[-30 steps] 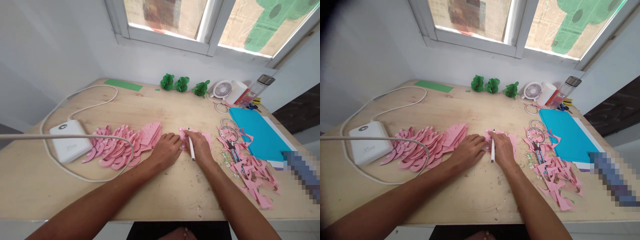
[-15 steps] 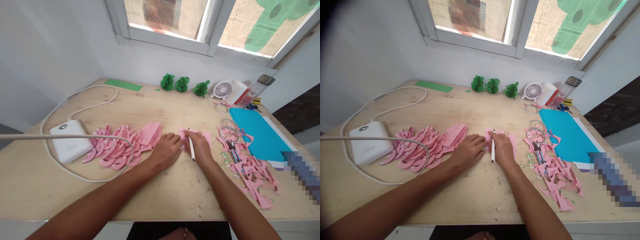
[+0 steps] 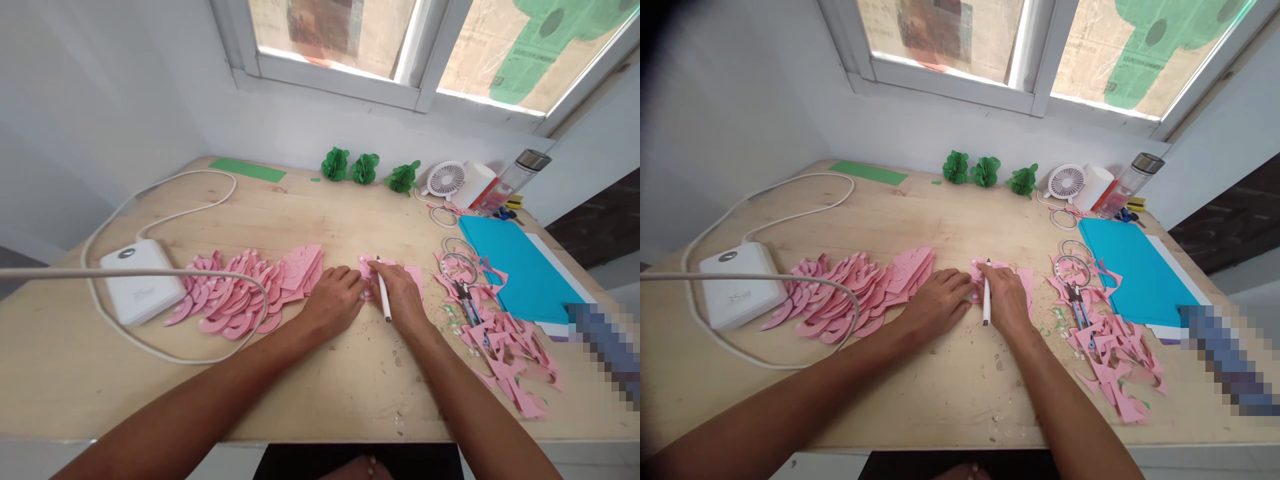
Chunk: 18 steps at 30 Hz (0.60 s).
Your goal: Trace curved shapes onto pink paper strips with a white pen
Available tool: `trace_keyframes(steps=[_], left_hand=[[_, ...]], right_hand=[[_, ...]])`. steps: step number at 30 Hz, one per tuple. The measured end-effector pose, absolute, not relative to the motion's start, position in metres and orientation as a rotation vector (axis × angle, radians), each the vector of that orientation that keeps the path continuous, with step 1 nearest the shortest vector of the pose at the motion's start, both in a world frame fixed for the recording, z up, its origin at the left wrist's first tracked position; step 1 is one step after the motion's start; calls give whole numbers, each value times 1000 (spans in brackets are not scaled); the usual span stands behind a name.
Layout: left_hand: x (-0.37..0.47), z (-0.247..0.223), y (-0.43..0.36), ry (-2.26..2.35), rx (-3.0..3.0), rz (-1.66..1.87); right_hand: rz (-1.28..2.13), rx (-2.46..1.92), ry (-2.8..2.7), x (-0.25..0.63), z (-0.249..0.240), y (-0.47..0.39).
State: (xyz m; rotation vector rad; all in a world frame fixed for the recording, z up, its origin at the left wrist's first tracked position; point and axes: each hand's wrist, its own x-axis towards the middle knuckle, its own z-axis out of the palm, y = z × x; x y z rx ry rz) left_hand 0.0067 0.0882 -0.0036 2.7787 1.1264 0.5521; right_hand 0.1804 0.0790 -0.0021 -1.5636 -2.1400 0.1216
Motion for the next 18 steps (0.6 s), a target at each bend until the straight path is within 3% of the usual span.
trace_keyframes(steps=[18], left_hand=[[7,-3,88,1125,2770,549]], right_hand=[[135,-1554,-2136,180,-2,80]])
